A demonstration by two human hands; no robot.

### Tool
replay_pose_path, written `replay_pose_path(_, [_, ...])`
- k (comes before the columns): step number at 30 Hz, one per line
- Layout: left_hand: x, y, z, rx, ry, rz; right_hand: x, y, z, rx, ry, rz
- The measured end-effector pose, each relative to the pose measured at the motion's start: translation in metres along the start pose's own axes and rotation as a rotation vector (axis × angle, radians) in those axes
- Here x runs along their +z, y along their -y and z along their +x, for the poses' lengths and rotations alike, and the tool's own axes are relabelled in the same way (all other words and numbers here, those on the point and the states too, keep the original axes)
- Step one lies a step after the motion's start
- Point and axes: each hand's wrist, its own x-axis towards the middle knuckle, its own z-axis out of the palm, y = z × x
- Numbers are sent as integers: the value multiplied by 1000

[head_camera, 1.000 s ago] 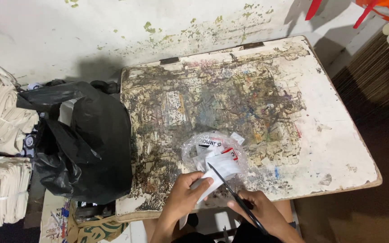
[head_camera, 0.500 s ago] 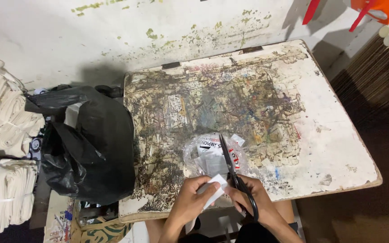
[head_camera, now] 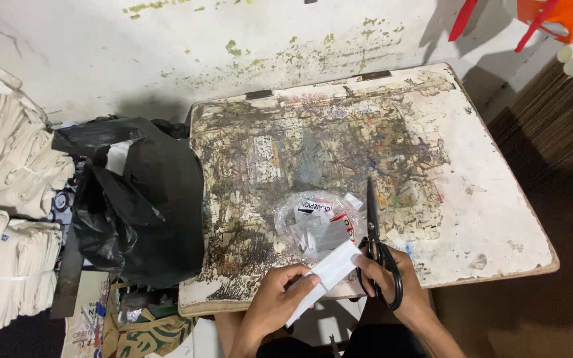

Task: Cutting individual brand labels from a printed strip using scissors

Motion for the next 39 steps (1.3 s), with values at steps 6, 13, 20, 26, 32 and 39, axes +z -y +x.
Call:
replay_pose_path(6, [2, -1, 3, -26, -71, -39, 0, -16, 10, 21, -110, 55])
replay_pose_path(13, [-4, -7, 13, -119, -122, -20, 8, -9, 32, 21, -109, 34])
replay_pose_path(20, [-21, 3, 47, 21, -259, 176, 2, -12, 54, 122, -166, -81])
replay_pose_path(26, [-22, -10, 47, -7, -223, 186, -15, -31, -3, 85, 52, -251])
replay_pose_path(32, [-21, -18, 64, -34, -235, 242, -16, -47, -36, 268, 364, -221])
replay_pose_path(39, [-22, -25, 59, 4, -206, 225, -7, -18, -30, 565, 280, -317])
